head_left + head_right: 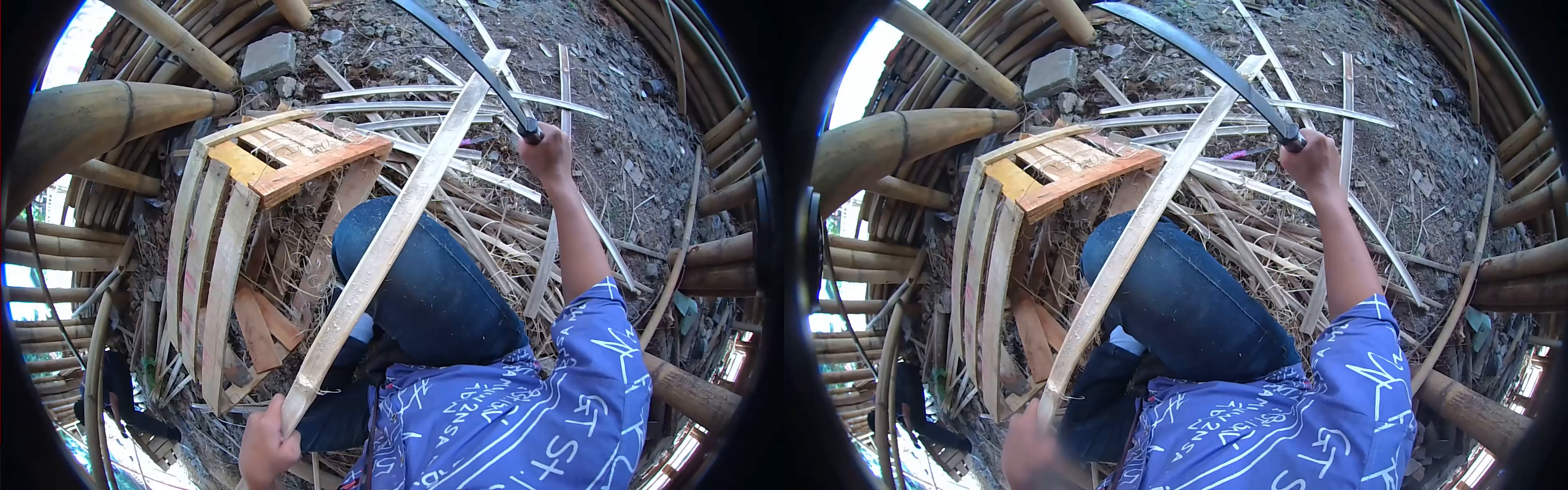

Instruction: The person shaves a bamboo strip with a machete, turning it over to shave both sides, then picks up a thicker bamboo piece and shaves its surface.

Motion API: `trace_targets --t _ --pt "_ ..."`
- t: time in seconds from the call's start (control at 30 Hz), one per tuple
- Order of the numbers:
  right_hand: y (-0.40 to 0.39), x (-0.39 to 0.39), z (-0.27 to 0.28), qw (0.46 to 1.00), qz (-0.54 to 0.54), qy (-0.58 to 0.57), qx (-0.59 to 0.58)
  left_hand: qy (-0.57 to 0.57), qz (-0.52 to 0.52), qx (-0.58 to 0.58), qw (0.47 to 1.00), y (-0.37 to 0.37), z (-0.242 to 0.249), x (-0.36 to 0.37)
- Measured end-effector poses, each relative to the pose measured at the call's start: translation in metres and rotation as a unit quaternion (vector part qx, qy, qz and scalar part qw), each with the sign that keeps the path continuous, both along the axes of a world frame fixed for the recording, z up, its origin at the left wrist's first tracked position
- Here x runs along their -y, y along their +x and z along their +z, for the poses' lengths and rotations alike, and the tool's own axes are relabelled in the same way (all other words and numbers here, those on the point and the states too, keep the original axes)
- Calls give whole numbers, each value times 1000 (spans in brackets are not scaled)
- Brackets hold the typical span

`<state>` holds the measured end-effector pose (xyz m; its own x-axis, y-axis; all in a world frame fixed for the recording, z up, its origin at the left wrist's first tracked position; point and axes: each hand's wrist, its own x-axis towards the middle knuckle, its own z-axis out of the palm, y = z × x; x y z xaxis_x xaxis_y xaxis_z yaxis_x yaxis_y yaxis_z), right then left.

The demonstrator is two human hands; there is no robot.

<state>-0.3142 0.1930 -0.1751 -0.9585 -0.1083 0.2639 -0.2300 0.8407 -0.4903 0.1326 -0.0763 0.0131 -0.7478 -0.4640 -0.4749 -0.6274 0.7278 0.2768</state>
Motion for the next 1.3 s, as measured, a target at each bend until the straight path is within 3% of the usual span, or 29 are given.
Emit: trace_targets --t 0.17,0.23,0.3,0.33,0.4,0.47,0.5,0.57,0.63,0.7,0.8,0.9,0.97,1.03,1.1,1.2,1.3 --pt "26 20 19 991 85 -103 -11 16 10 15 1000 -9 -4 -2" --pt "51 33 38 971 138 -175 89 19 8 12 1000 -14 -6 -3" --pt "72 42 44 966 201 -161 11 22 2 12 1000 -16 -8 -3" --pt "73 41 44 976 204 -73 -9 19 -6 -8 1000 -13 -10 -3" --pt "52 31 30 985 152 -71 28 21 -18 -22 999 -4 -9 1" --pt "19 13 15 991 56 -70 103 103 25 0 994 8 -7 10" --pt "14 9 8 991 70 -75 87 103 32 -2 994 10 -8 7" --pt "27 17 6 990 92 -94 49 -71 -16 -8 997 6 -13 -1" --pt "54 31 25 979 126 -117 105 -21 5 -3 1000 5 -14 2" --pt "57 29 23 989 146 -28 -6 -16 4 8 1000 3 -15 0" --pt "16 15 0 999 -6 -22 44 51 58 25 997 5 -8 -1" --pt "13 22 -10 997 57 -47 -19 -44 13 5 999 11 -15 2" --pt "35 37 5 995 81 -57 21 -8 33 20 999 5 -11 3" --pt "20 28 1 998 61 -2 -20 -7 28 28 999 1 -13 1" --pt "-11 14 -10 999 -17 23 31 17 27 43 999 5 -6 2" --pt "-11 11 -9 998 -14 -64 -19 56 69 34 995 2 -4 0" --pt "9 0 -4 994 -5 -98 56 93 67 29 993 -2 -3 0"
